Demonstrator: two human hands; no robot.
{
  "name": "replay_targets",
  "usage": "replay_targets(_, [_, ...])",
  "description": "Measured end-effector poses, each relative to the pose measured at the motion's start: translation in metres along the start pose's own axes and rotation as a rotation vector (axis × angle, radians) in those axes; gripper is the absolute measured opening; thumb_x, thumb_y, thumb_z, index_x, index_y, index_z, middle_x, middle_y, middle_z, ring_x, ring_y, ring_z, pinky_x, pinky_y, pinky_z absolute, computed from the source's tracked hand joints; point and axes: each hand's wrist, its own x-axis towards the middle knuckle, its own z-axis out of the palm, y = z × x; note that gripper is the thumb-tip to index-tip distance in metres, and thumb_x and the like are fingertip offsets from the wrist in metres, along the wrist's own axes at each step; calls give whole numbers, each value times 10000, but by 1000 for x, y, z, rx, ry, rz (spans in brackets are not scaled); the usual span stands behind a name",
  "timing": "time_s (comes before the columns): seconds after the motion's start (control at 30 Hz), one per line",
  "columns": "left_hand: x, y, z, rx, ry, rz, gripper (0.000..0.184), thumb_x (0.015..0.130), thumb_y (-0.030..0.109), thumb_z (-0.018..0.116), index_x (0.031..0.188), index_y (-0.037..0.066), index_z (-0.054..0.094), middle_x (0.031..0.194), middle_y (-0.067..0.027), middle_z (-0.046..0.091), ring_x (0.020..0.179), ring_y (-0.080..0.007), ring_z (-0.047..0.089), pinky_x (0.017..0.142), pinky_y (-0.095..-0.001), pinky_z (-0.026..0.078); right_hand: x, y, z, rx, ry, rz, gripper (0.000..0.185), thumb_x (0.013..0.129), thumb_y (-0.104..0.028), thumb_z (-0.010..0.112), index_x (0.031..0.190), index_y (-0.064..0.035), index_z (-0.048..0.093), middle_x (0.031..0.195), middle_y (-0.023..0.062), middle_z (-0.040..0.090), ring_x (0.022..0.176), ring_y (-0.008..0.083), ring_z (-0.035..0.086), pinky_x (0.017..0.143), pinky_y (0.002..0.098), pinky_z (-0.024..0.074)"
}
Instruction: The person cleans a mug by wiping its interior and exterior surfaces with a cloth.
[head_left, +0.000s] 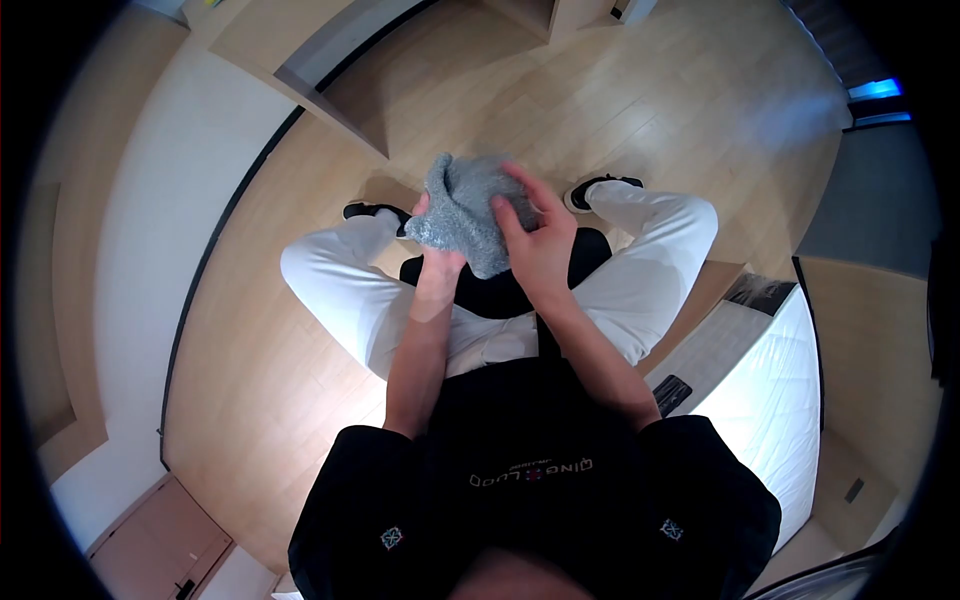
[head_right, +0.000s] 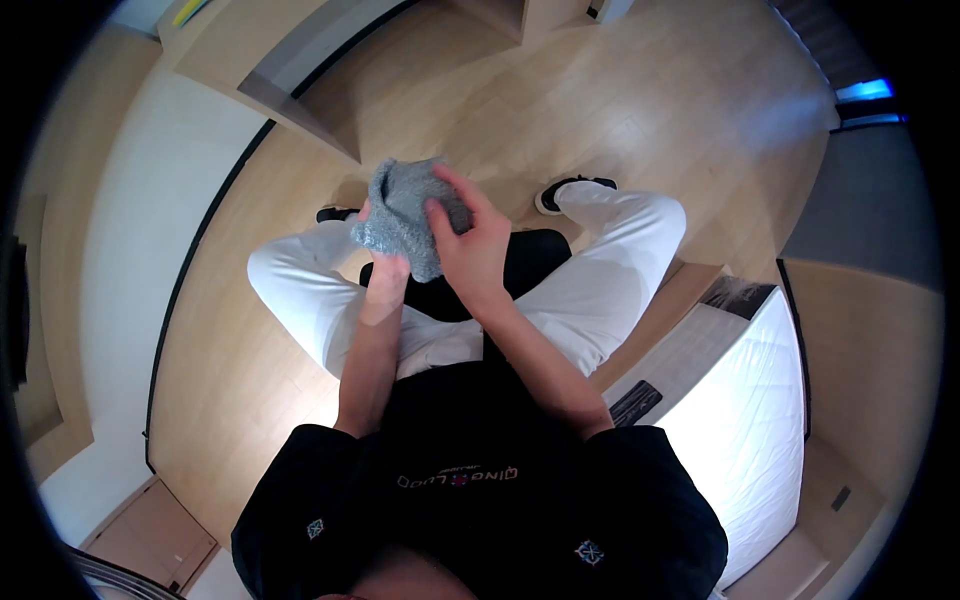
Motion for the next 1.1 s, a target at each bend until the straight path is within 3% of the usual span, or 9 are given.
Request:
replay_targets(0.07, [3, -2, -9, -56, -25, -30, 586, 950, 499, 411, 1320, 55, 510, 1287, -151, 576, 1154, -322, 564, 1019, -465, 445, 3, -3, -2, 78, 127, -53, 364, 843, 5, 647, 1205, -18, 625, 1053, 120, 682, 923, 126, 636, 801, 263, 518])
replay_targets(0.2, [5, -3, -12, -165, 12, -88, 572, 941, 486, 435, 1307, 55, 520, 1264, -164, 587, 1155, -336, 562, 1011, -481, 448, 1, -4, -7, 144, 138, 24, 383, 852, 32, 647, 1232, 29, 598, 1152, 97, 656, 1019, 132, 615, 873, 246, 493])
replay_targets(0.37, [2, -5, -24, -197, -17, -104, 622, 915, 540, 439, 1322, 75, 512, 1274, -160, 583, 1169, -361, 547, 1036, -514, 414, 0, -1, -8, 201, 202, 4, 437, 862, 41, 632, 1289, 52, 538, 1269, 127, 594, 1121, 157, 580, 945, 258, 464])
replay_targets(0.73, [-10, -3, 3, -160, -17, -114, 719, 897, 653, 407, 1350, 101, 485, 1357, -143, 515, 1266, -348, 469, 1070, -526, 371, -4, 5, -14, 234, 179, 54, 434, 870, 28, 636, 1291, 46, 534, 1282, 123, 583, 1152, 159, 562, 955, 262, 460])
replay_targets(0.77, [-25, -7, 22, -28, -140, 96, 724, 905, 648, 406, 1359, 88, 471, 1356, -149, 514, 1255, -349, 473, 1076, -513, 365, -4, 2, -14, 245, 177, 70, 435, 865, 30, 639, 1287, 46, 536, 1280, 122, 584, 1153, 161, 562, 958, 264, 459])
replay_targets(0.83, [-25, -8, 21, 107, -264, 310, 729, 913, 642, 405, 1368, 75, 456, 1354, -154, 512, 1244, -351, 478, 1082, -500, 358, -4, 3, -15, 204, 179, 65, 435, 864, 27, 639, 1287, 38, 539, 1274, 115, 587, 1145, 161, 565, 955, 264, 458])
replay_targets(0.9, [1, -8, -19, -75, 140, -13, 688, 917, 626, 405, 1334, 86, 486, 1312, -135, 542, 1208, -335, 504, 1066, -489, 378, -3, 3, -17, 161, 182, 63, 435, 862, 23, 640, 1286, 30, 542, 1268, 107, 590, 1137, 161, 568, 952, 265, 457])
replay_targets(1.1, [4, 0, -31, -223, -3, -33, 590, 936, 563, 406, 1300, 112, 518, 1266, -114, 570, 1169, -322, 528, 1040, -488, 400, -5, 20, -17, 34, 109, 51, 408, 871, -8, 630, 1272, -26, 552, 1218, 73, 603, 1137, 150, 550, 898, 247, 465])
